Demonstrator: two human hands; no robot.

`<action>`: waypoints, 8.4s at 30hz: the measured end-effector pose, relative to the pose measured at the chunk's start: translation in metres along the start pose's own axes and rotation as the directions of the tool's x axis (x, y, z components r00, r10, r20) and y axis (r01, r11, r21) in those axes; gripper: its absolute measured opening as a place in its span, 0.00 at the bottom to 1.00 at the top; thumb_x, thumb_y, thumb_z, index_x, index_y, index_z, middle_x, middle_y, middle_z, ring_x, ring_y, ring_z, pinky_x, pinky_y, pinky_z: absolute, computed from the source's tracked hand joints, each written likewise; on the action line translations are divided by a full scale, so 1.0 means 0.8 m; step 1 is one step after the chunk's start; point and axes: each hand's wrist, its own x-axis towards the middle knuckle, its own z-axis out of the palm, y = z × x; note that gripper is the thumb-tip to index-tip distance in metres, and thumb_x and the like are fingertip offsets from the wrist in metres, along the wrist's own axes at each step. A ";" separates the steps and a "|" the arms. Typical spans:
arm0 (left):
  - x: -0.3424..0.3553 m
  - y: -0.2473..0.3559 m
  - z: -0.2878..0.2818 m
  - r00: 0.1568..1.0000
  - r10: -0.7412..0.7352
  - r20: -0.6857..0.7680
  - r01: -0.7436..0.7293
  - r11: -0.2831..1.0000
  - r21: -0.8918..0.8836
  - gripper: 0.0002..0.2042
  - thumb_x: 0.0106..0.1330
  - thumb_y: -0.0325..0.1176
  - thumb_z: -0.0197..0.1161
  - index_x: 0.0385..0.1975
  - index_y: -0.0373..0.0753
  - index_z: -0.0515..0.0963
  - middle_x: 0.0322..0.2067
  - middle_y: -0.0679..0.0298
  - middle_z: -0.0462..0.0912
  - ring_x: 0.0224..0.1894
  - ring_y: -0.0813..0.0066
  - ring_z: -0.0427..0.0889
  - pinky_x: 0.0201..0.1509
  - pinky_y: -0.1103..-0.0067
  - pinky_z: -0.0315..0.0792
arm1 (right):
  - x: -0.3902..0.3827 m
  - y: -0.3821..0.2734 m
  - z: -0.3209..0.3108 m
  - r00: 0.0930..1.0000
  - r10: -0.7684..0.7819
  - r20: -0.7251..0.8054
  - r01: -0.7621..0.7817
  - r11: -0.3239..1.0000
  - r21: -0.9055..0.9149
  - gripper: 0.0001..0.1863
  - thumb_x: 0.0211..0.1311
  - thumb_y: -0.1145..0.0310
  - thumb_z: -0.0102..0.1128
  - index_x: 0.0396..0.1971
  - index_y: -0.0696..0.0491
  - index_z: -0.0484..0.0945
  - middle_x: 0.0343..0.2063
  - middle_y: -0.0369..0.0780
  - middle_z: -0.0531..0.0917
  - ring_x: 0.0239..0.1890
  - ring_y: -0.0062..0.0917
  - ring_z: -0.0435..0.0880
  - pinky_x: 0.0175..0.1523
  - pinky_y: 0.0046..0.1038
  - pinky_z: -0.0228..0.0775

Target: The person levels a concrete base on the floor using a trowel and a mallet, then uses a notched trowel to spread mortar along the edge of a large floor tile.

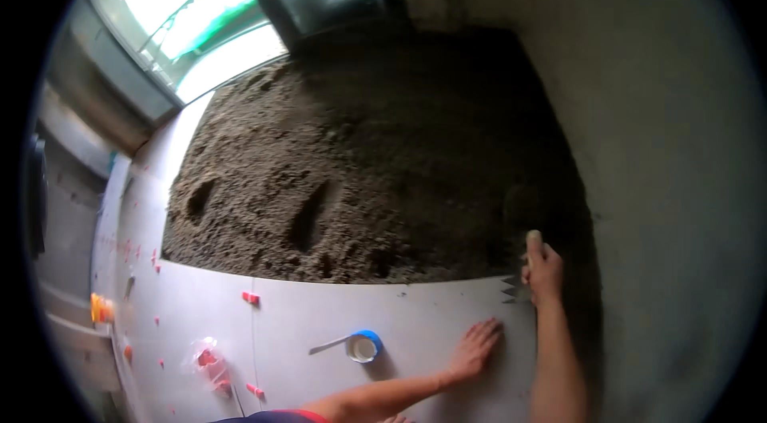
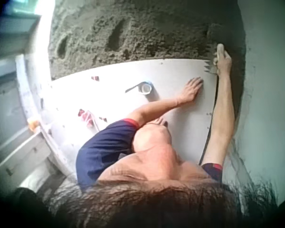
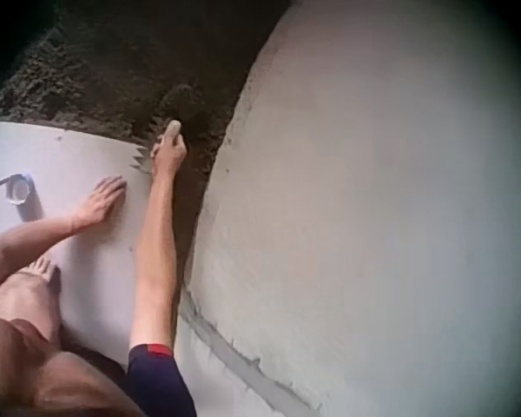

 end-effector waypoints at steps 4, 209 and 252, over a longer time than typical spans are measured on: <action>0.001 -0.002 0.000 0.998 0.058 0.005 -0.058 0.996 0.061 0.31 0.53 0.26 0.53 0.62 0.33 0.63 0.65 0.49 0.60 0.69 0.53 0.54 0.72 0.58 0.45 | -0.060 -0.007 -0.059 0.995 -0.095 -0.028 0.095 0.995 0.003 0.20 0.64 0.48 0.57 0.28 0.52 0.75 0.17 0.28 0.70 0.13 0.11 0.62 0.16 0.18 0.51; -0.029 0.023 -0.003 0.983 0.152 -0.105 -0.131 0.975 0.178 0.20 0.70 0.36 0.47 0.57 0.30 0.66 0.59 0.47 0.67 0.63 0.46 0.62 0.67 0.60 0.55 | -0.227 0.134 -0.133 0.823 0.367 -0.434 -0.045 0.804 0.594 0.21 0.67 0.51 0.49 0.35 0.58 0.70 0.12 0.35 0.71 0.07 0.21 0.69 0.11 0.25 0.61; -0.002 0.227 0.005 0.204 -0.085 0.975 -0.869 0.442 0.220 0.32 0.58 0.50 0.62 0.54 0.29 0.69 0.52 0.44 0.73 0.57 0.48 0.70 0.62 0.64 0.64 | -0.871 0.467 -0.442 0.452 0.486 -0.748 -0.317 0.871 0.375 0.26 0.64 0.46 0.50 0.41 0.57 0.66 0.34 0.55 0.80 0.36 0.52 0.79 0.41 0.49 0.69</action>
